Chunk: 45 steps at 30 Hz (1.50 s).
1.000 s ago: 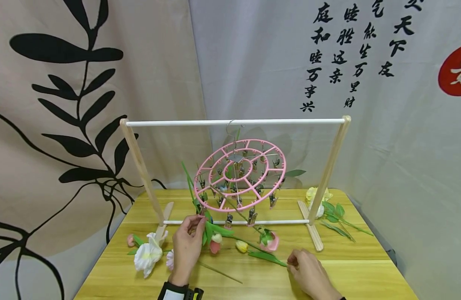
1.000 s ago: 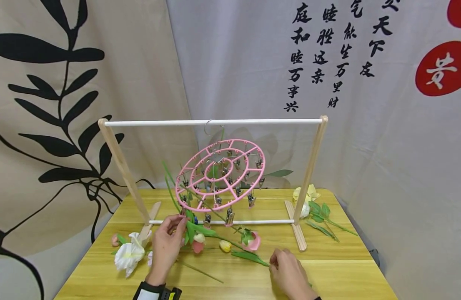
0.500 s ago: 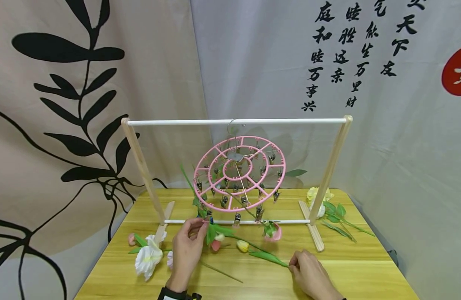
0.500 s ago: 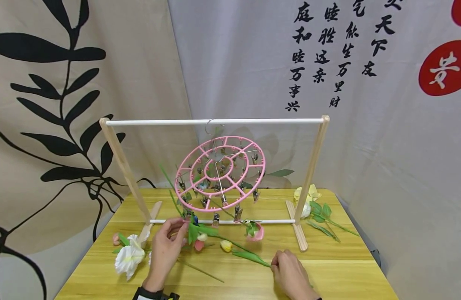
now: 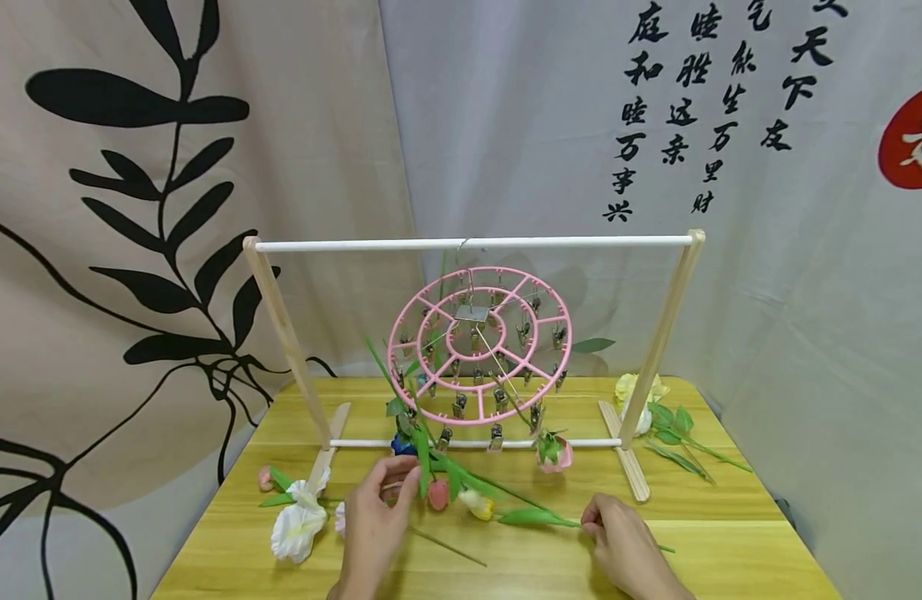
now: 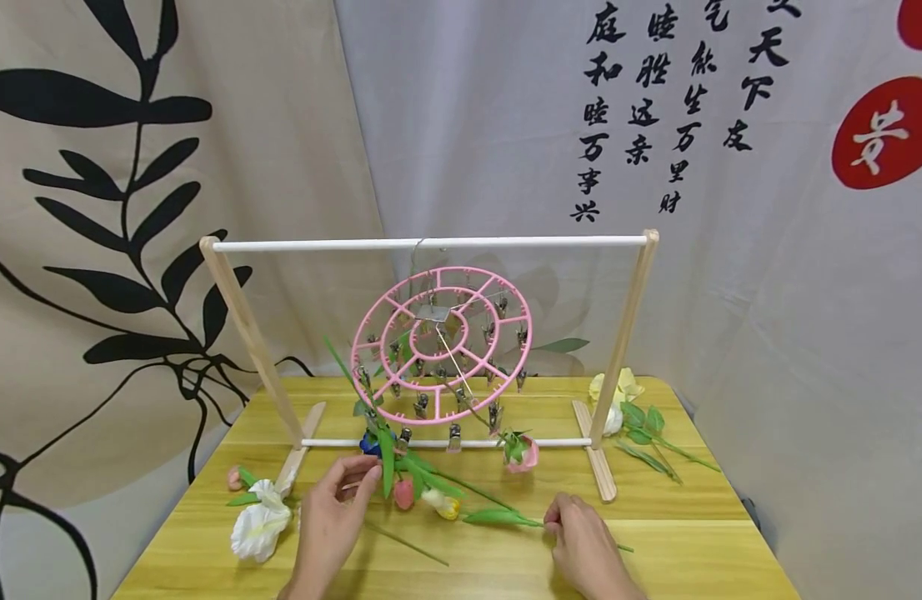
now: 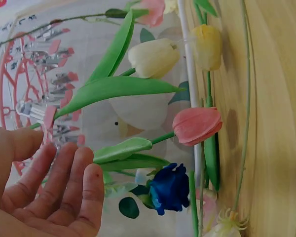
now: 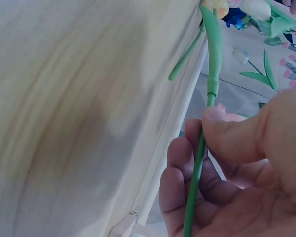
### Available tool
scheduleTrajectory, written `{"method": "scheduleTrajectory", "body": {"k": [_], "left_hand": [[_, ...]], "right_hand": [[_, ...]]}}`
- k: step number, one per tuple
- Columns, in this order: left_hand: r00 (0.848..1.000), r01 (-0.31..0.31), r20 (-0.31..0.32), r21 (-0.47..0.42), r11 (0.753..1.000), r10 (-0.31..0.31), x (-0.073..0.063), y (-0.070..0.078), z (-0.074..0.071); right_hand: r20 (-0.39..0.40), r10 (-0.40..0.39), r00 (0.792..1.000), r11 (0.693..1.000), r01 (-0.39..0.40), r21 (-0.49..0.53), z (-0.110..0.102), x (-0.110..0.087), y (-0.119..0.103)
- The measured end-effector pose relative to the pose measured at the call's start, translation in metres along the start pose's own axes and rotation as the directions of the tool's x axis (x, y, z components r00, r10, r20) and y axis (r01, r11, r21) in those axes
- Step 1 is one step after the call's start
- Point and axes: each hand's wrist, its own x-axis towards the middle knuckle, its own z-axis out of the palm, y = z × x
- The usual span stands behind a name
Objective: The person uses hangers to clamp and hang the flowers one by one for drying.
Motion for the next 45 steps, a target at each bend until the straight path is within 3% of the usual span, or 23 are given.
{"method": "scheduleTrajectory", "body": {"k": [12, 20, 23, 28, 35, 40, 45], "left_hand": [[0.989, -0.135, 0.055, 0.023, 0.991, 0.134, -0.025, 0.002, 0.005], [0.952, -0.284, 0.132, 0.037, 0.958, 0.277, -0.036, 0.003, 0.012], [0.926, -0.349, 0.175, 0.063, 0.935, 0.334, -0.039, 0.005, 0.017], [0.868, -0.449, 0.275, 0.075, 0.891, 0.414, -0.043, 0.006, 0.024], [0.76, -0.6, 0.389, 0.111, 0.792, 0.521, -0.05, 0.005, 0.036], [0.744, -0.604, 0.487, 0.2, 0.771, 0.457, -0.054, 0.012, 0.041], [0.703, -0.643, 0.54, 0.206, 0.737, 0.463, -0.054, 0.014, 0.047]], "right_hand": [[0.138, 0.047, 0.989, 0.999, -0.05, 0.018, -0.016, -0.011, 0.001], [0.177, -0.003, 0.984, 0.999, -0.004, 0.04, -0.023, -0.016, -0.001], [0.191, -0.023, 0.981, 0.999, 0.013, 0.052, -0.025, -0.017, -0.005], [0.202, -0.081, 0.976, 0.996, 0.072, 0.052, -0.028, -0.018, -0.011], [0.23, -0.169, 0.958, 0.984, 0.152, 0.09, -0.029, -0.018, -0.017], [0.238, -0.225, 0.945, 0.973, 0.203, 0.113, -0.031, -0.019, -0.024], [0.237, -0.265, 0.935, 0.962, 0.241, 0.127, -0.035, -0.02, -0.038]]}}
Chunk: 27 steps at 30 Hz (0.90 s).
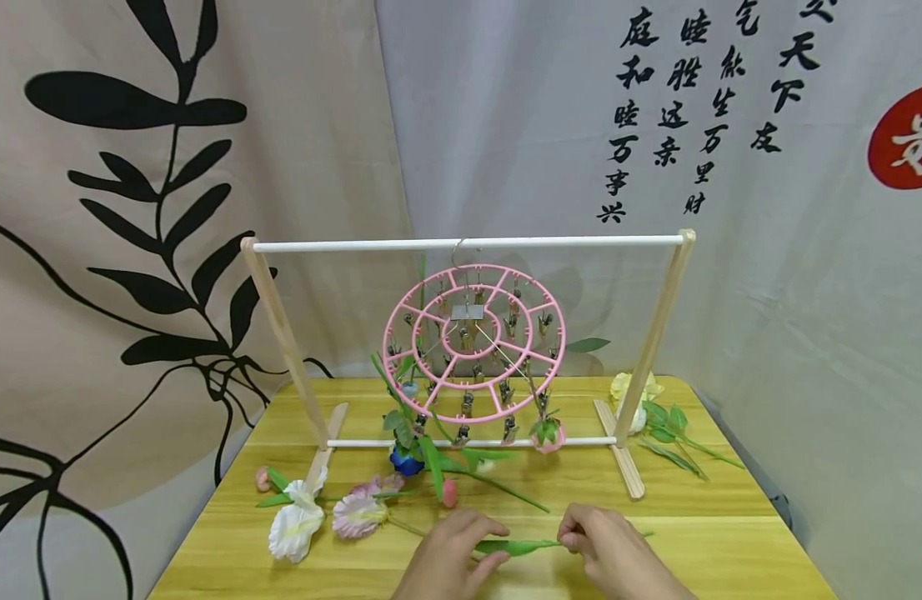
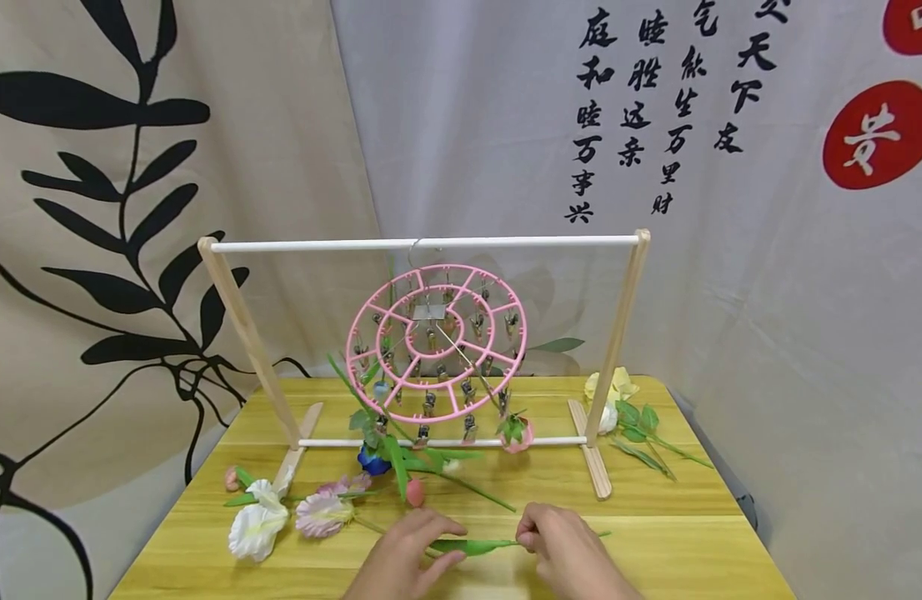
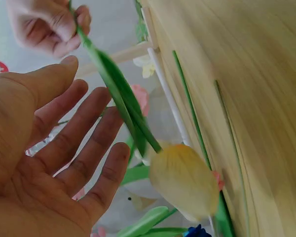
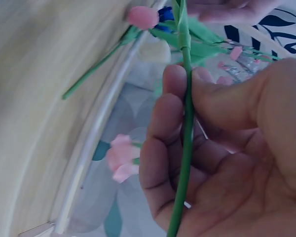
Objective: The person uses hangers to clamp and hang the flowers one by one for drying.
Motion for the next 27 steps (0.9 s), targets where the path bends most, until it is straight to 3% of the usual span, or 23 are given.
{"method": "scheduleTrajectory", "body": {"k": [7, 15, 21, 27], "left_hand": [[0.998, -0.016, 0.052, -0.003, 1.0, 0.016, 0.009, 0.005, 0.003], [0.999, -0.035, 0.016, 0.011, 0.999, 0.035, 0.012, 0.005, 0.004], [0.999, -0.02, 0.028, -0.014, 1.0, 0.02, 0.011, 0.005, 0.003], [1.0, 0.015, 0.01, -0.009, 1.0, -0.015, 0.006, 0.003, 0.003]], "right_hand": [[-0.043, -0.059, 0.997, 0.998, 0.059, -0.004, -0.003, 0.009, -0.025], [-0.081, -0.097, 0.992, 0.995, 0.097, -0.013, -0.002, 0.011, -0.034], [-0.109, -0.123, 0.986, 0.992, 0.118, -0.053, -0.004, 0.009, -0.039], [-0.229, -0.147, 0.962, 0.983, 0.116, -0.141, -0.01, 0.006, -0.046]]}}
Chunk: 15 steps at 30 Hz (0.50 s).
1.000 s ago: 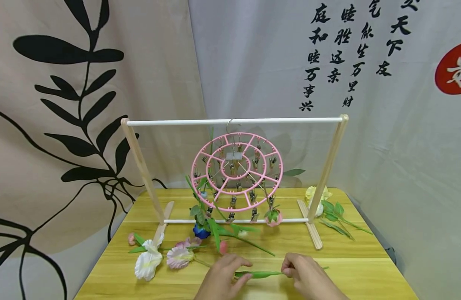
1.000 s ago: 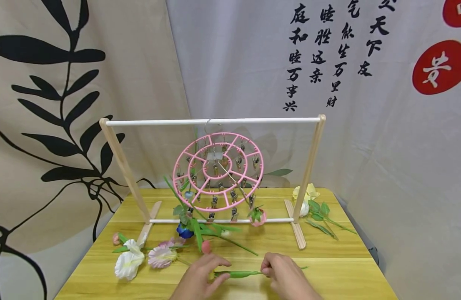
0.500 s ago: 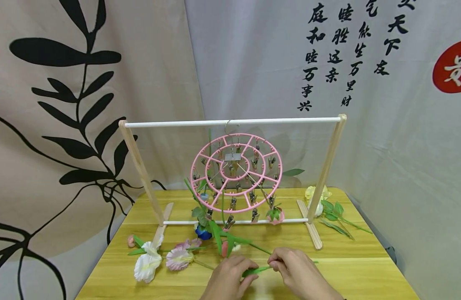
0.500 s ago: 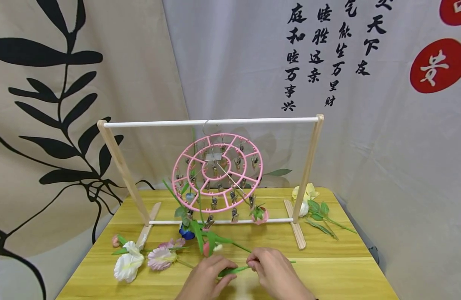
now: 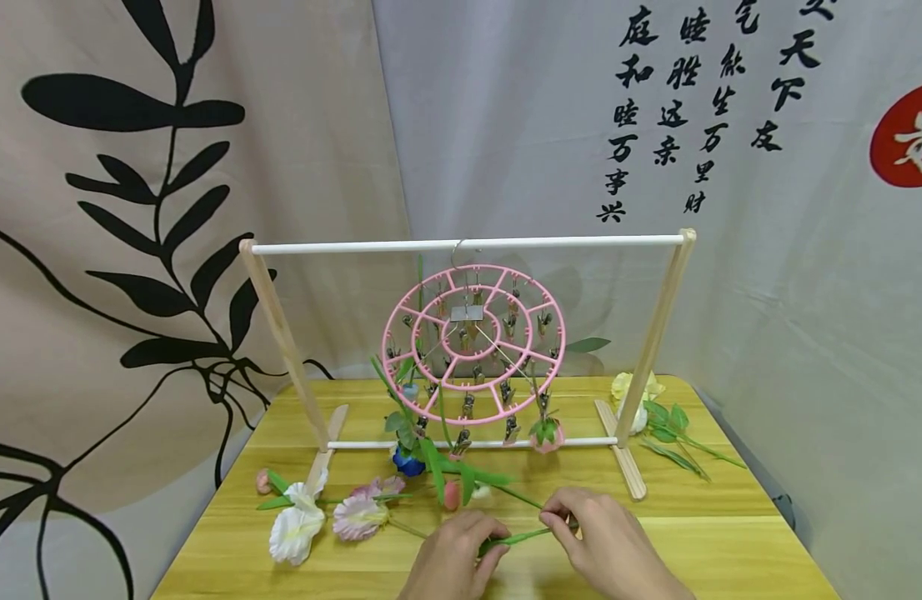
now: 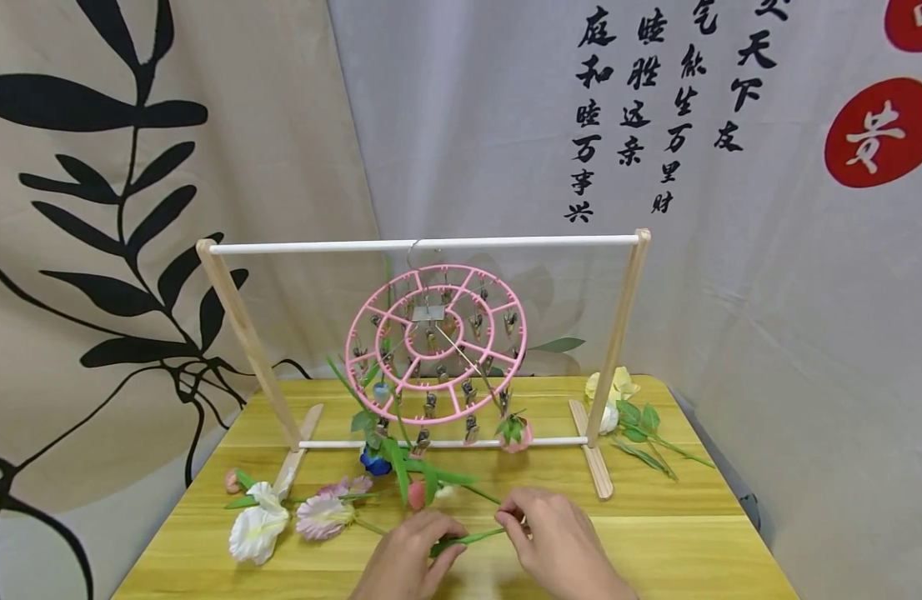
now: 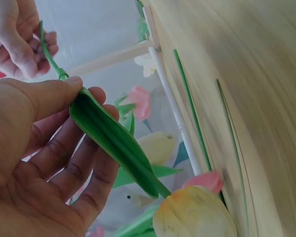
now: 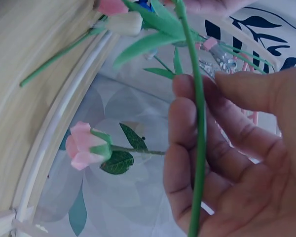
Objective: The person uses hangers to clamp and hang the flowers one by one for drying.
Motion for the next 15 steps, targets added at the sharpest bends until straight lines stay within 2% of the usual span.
{"method": "scheduleTrajectory", "body": {"k": [6, 10, 15], "left_hand": [[0.998, 0.019, -0.055, 0.031, 0.999, -0.018, -0.003, -0.005, -0.002], [0.997, 0.021, -0.079, 0.034, 0.999, -0.018, -0.004, -0.008, -0.007], [0.994, 0.059, -0.091, -0.006, 0.998, -0.059, -0.004, -0.009, -0.016]], "right_hand": [[-0.149, 0.019, 0.989, 0.999, -0.026, -0.045, -0.006, 0.0, 0.0], [-0.255, 0.003, 0.967, 0.997, -0.021, -0.069, -0.007, 0.0, 0.001], [-0.347, 0.003, 0.938, 0.995, -0.037, -0.091, -0.01, 0.001, 0.003]]}}
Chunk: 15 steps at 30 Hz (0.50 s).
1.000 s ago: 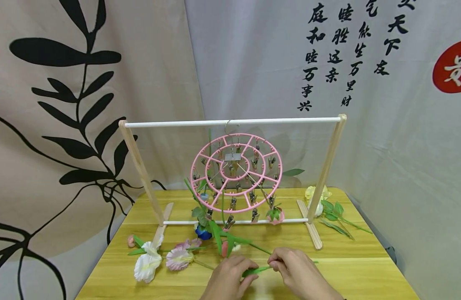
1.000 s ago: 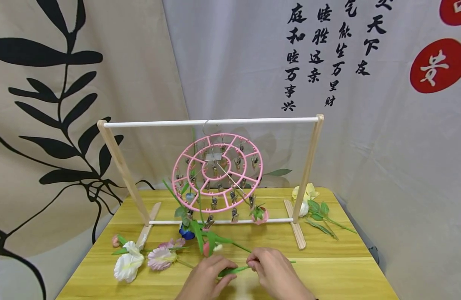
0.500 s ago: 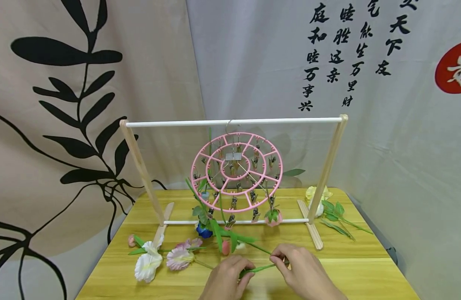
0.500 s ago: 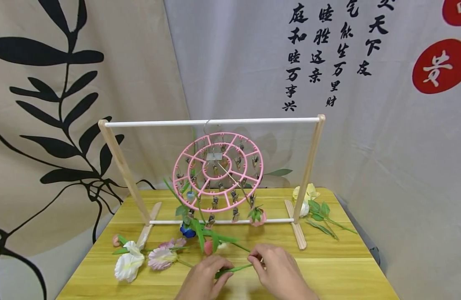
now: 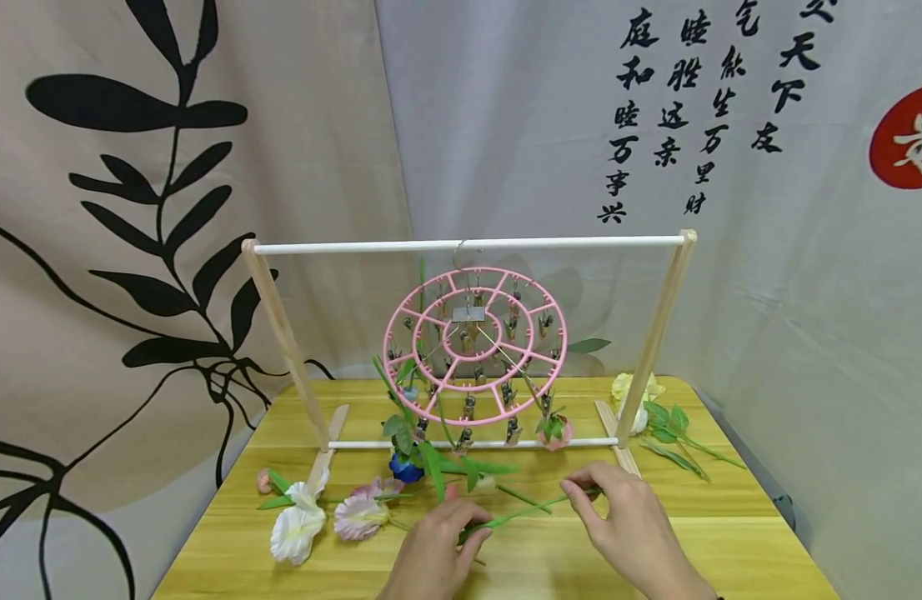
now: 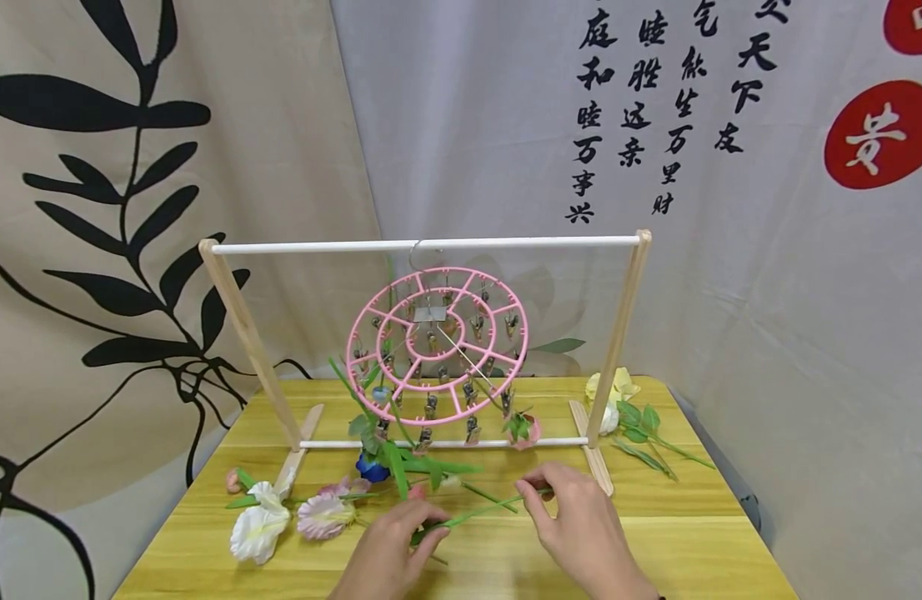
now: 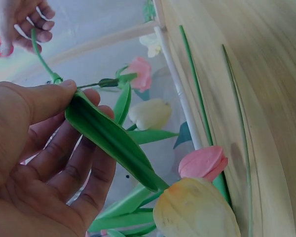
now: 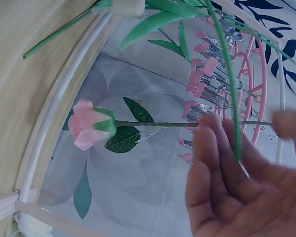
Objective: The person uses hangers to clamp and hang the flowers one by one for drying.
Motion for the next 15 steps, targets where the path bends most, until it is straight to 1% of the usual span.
{"method": "scheduleTrajectory", "body": {"k": [2, 4, 7, 9, 12, 15], "left_hand": [[1.0, 0.02, -0.003, -0.014, 1.0, -0.02, 0.001, -0.001, -0.002], [0.999, 0.051, 0.0, -0.051, 0.997, -0.051, 0.002, -0.003, -0.004], [0.996, 0.083, -0.001, -0.141, 0.987, -0.084, 0.003, -0.005, -0.005], [0.994, 0.103, -0.006, -0.208, 0.973, -0.107, 0.003, -0.005, -0.006], [0.991, 0.11, -0.039, -0.259, 0.96, -0.124, 0.004, -0.004, -0.007], [0.986, 0.113, -0.087, -0.288, 0.951, -0.143, 0.005, -0.003, -0.007]], "right_hand": [[-0.023, 0.029, 0.999, 0.999, -0.029, 0.025, -0.002, 0.001, 0.001], [-0.064, 0.051, 0.997, 0.995, -0.045, 0.085, -0.002, 0.002, 0.004], [-0.134, 0.07, 0.989, 0.983, -0.046, 0.176, -0.002, 0.005, 0.009], [-0.163, 0.085, 0.983, 0.973, -0.047, 0.227, 0.0, 0.006, 0.013], [-0.146, 0.107, 0.983, 0.964, -0.066, 0.259, 0.007, 0.008, 0.016], [-0.11, 0.103, 0.989, 0.96, -0.07, 0.27, 0.016, 0.012, 0.018]]}}
